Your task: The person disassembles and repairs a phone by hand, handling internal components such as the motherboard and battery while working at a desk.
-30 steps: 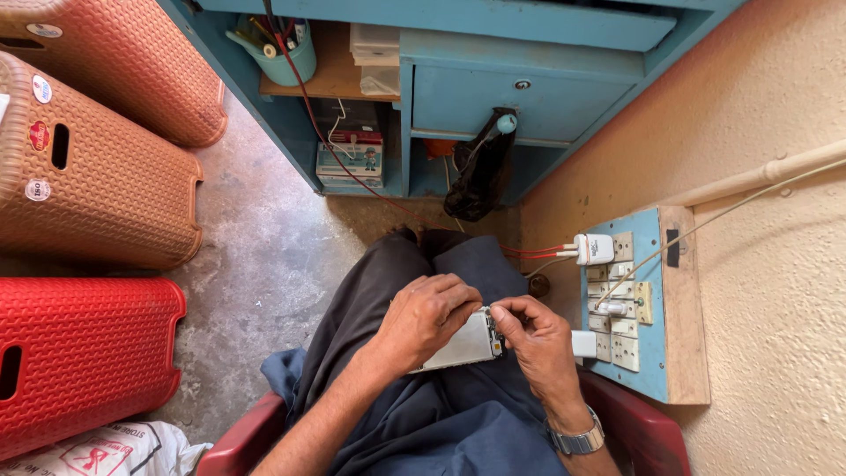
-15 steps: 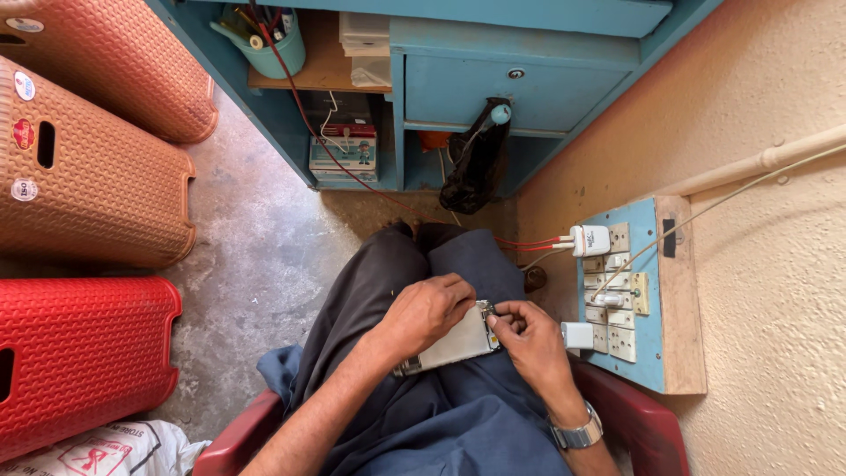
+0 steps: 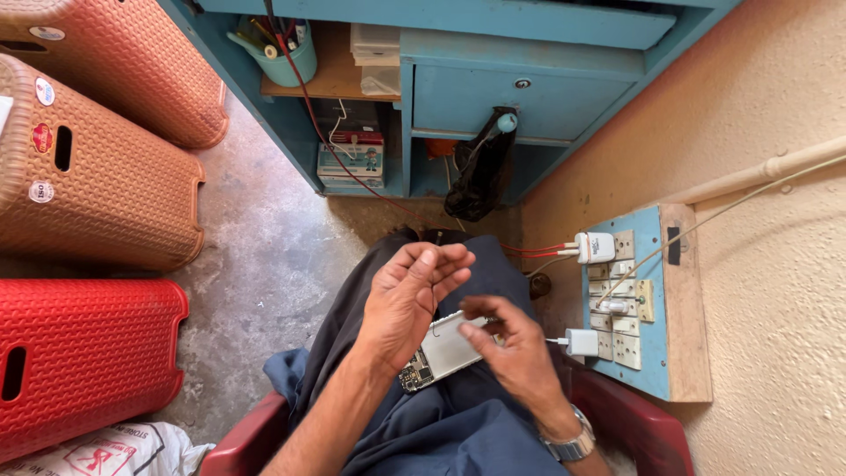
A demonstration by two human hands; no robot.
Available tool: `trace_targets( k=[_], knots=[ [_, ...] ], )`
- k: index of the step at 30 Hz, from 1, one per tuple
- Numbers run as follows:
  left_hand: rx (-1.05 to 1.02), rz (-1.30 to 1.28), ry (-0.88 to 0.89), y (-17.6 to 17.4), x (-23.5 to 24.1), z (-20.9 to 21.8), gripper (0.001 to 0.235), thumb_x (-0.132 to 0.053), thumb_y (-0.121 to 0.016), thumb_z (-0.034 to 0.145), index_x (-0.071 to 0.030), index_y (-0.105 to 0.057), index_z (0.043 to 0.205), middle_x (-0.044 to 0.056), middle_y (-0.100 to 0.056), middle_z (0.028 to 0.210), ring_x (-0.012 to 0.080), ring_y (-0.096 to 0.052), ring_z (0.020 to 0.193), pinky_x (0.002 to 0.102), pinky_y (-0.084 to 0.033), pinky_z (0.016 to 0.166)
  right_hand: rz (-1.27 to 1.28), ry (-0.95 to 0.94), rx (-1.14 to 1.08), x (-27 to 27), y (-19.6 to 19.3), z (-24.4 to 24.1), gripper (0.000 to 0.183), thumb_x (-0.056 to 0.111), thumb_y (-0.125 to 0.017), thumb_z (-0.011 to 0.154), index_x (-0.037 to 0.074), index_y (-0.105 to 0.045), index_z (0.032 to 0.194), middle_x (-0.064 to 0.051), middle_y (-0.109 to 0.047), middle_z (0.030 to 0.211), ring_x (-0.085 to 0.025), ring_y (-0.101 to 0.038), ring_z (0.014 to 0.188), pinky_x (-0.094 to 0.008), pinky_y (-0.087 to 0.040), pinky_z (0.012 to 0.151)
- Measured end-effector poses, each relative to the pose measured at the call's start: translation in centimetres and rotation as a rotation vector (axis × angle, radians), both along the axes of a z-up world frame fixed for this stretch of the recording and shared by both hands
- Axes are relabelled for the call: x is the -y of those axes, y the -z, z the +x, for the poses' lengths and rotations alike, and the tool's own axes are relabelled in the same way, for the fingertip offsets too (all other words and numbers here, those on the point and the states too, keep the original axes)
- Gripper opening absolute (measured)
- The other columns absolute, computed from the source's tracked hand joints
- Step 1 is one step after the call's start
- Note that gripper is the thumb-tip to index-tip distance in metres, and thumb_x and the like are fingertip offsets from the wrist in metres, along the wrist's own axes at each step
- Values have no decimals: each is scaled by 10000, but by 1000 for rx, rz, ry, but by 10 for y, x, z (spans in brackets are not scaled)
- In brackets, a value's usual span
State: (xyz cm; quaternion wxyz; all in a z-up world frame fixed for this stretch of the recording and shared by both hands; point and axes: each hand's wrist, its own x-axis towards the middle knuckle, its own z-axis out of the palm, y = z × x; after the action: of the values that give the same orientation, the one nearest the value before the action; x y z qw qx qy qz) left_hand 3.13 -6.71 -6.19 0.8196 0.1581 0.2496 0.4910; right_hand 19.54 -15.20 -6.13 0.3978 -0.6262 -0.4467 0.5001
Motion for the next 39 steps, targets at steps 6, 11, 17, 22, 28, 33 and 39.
trace_targets(
  k=[6, 11, 17, 22, 28, 33, 39],
  knots=[
    [32, -24, -200, -7, 3, 6, 164, -173, -587, 1046, -22, -607, 1108, 162, -703, 1185, 289, -658, 1194, 429, -516, 1087, -103, -53, -330, -2, 12, -21, 291, 80, -771, 884, -8, -739, 1160, -70, -751, 972, -91, -669, 835, -233, -552, 743],
    [26, -26, -278, -1, 3, 5, 173, -176, -580, 1046, -15, -602, 1104, 162, -705, 1174, 294, -662, 1194, 430, -517, 1094, -152, -18, -333, 0, 27, -21, 209, 125, -733, 934, -41, -771, 1055, -74, -764, 839, -94, -640, 722, -218, -511, 639],
    [-54, -66, -315, 12, 10, -12, 128, -110, -578, 1025, -34, -566, 1126, 181, -721, 1100, 320, -687, 1122, 454, -541, 1023, -208, 113, -376, -5, 33, 8, 233, 156, -705, 913, -17, -772, 1053, -66, -772, 844, -98, -667, 715, -226, -517, 607],
    [-346, -29, -271, 8, 14, -34, 214, -49, -615, 958, -44, -560, 1164, 191, -735, 1063, 329, -710, 1073, 480, -574, 968, -284, 93, -245, -15, 35, 31, 244, 205, -695, 949, -14, -781, 1012, -28, -717, 790, -69, -590, 662, -212, -485, 589],
    [-1364, 1319, -187, -14, 10, -43, 372, -155, -734, 813, -61, -624, 1155, 123, -717, 1145, 342, -687, 1133, 491, -495, 1020, -341, -87, -26, -24, 32, 39, 263, 260, -688, 949, 14, -779, 947, -1, -690, 744, -50, -547, 619, -216, -460, 542],
    [-1315, 1075, 179, -6, 15, -12, 177, -170, -727, 917, -62, -731, 1056, 114, -737, 987, 319, -708, 908, 411, -556, 777, -379, -86, -101, -29, 33, 38, 268, 254, -681, 967, 3, -769, 945, -4, -672, 741, -56, -526, 610, -217, -443, 540],
    [-1186, 887, 124, 5, 15, -7, 102, -103, -692, 921, -34, -733, 984, 112, -719, 892, 284, -715, 794, 369, -571, 689, -344, -12, -308, -27, 38, 52, 327, 259, -615, 982, -15, -781, 1050, -18, -721, 809, -77, -600, 669, -223, -508, 599]
  ],
)
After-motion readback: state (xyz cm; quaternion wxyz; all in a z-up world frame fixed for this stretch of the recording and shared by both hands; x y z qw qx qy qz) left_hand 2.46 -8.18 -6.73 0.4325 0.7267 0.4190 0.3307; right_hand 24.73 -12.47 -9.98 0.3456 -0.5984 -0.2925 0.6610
